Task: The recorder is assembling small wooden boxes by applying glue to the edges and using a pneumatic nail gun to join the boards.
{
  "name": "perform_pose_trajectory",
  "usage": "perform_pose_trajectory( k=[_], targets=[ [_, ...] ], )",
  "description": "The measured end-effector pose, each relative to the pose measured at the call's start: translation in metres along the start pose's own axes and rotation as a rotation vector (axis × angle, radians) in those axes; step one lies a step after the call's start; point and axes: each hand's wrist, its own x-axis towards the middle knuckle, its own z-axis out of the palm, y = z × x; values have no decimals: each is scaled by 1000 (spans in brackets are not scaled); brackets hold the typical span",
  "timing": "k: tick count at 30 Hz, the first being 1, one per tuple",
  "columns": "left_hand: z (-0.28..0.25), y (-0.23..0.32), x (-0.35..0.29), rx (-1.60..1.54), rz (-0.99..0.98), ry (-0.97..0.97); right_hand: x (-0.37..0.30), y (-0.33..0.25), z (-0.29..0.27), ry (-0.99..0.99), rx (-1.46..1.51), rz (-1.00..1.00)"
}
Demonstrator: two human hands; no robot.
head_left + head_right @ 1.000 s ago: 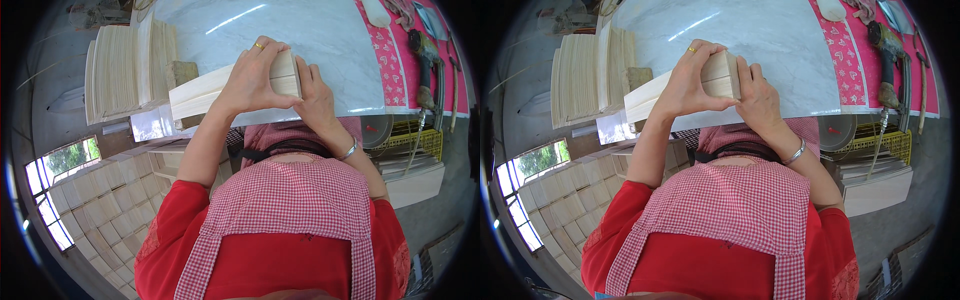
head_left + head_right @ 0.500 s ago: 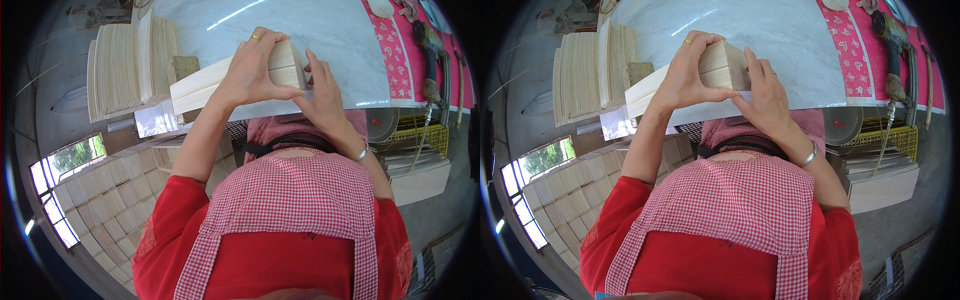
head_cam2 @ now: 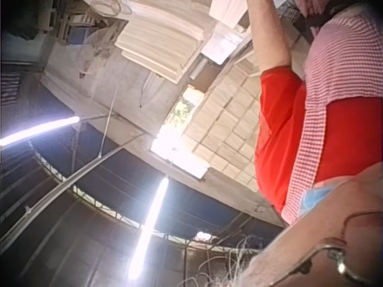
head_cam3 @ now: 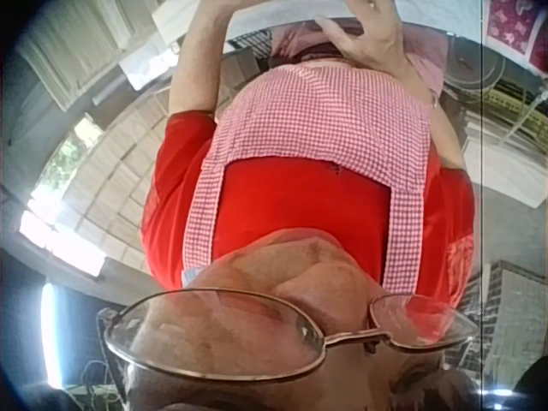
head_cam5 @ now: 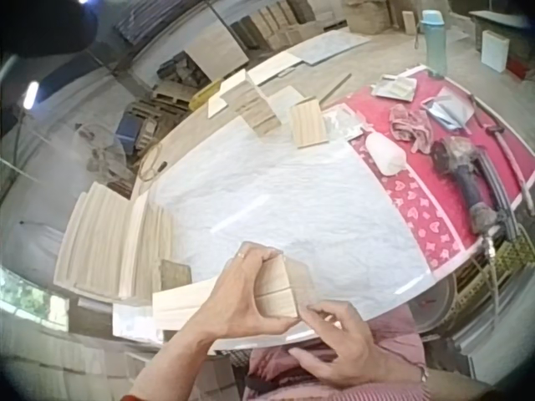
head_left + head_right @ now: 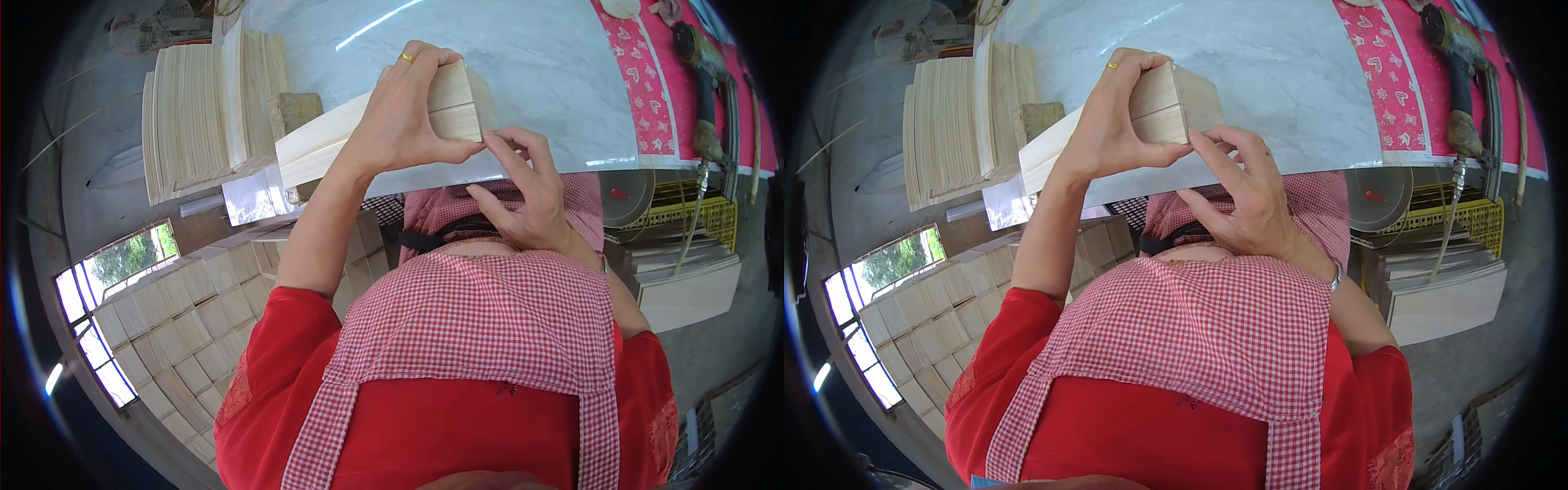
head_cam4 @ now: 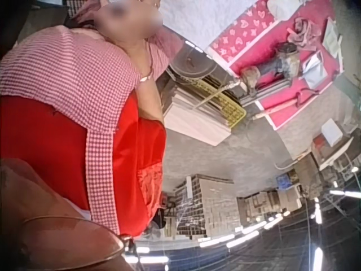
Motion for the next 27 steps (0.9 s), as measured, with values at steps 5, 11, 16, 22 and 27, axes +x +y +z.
perform_pose_trajectory(
  k=[5, 11, 16, 22, 27],
  targets=[
    [3, 2, 1, 10, -16, 19, 0, 2, 3, 8, 137, 24],
    [5, 5, 0, 27, -32, 50, 1, 4, 4, 10, 231, 60],
    [2, 1, -3, 29, -62, 26, 21, 9, -10, -106, 199, 23],
    [5, -1, -3, 5, -14, 48, 54, 22, 6, -26, 283, 23],
    [5, 0, -1, 5, -14, 57, 52, 10, 1, -61, 224, -4]
  ],
)
